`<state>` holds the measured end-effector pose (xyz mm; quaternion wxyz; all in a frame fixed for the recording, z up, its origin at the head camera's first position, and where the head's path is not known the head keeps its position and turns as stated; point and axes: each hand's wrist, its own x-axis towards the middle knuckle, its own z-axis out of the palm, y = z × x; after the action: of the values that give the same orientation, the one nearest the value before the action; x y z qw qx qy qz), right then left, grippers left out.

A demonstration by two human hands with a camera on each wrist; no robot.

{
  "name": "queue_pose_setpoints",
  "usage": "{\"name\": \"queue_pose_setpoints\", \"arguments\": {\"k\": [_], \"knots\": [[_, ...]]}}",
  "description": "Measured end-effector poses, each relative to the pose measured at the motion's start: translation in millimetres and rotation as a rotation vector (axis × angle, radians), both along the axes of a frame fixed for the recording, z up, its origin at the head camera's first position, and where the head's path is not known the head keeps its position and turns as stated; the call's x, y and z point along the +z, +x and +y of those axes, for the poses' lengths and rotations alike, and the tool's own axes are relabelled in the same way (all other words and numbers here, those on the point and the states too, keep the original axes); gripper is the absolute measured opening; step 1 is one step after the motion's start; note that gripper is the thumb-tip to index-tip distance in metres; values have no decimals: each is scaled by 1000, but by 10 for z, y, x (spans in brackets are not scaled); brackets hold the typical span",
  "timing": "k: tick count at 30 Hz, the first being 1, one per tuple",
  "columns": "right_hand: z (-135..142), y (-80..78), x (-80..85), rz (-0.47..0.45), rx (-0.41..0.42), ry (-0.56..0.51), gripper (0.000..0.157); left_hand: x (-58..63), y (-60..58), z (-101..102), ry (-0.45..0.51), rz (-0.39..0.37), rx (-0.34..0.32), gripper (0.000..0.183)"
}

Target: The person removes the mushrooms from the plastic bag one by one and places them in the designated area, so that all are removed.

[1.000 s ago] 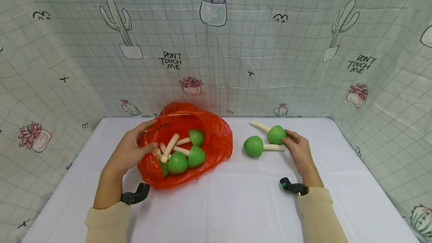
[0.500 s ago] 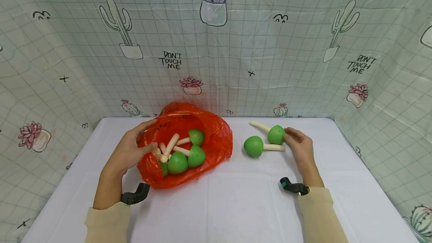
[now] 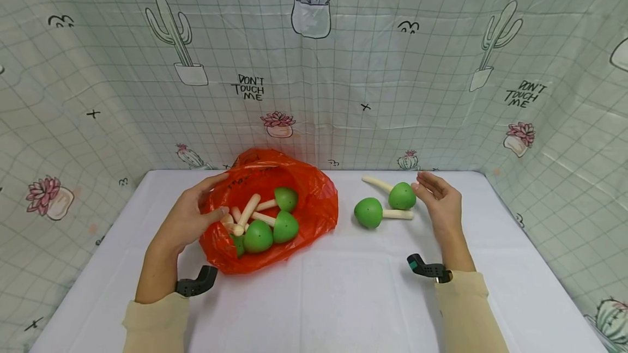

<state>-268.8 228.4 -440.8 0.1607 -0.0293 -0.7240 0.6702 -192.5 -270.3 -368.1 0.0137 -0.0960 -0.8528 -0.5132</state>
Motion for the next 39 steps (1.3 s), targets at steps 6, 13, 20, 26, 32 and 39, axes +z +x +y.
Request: {"name": "queue_pose_setpoints", "arguments": {"k": [6,13,20,26,32,39], "knots": [[-220,75,225,107,72,-24,52,9,0,9,2,3,-4,70],[-520,179,410,174,206,-17,52,11,7,7,8,-1,1,71],[-717,199,394,189,287,-20,52,6,-2,7,6,2,0,71],[-890,233,386,197,324,-27,51,1,-16,13,-14,0,-1,71],[-1101,292,395,205,391,-47,51,5,-26,27,-34,-15,11,71],[-1316,349,375,224,451,-32,52,6,-29,27,-34,-17,10,71]]}}
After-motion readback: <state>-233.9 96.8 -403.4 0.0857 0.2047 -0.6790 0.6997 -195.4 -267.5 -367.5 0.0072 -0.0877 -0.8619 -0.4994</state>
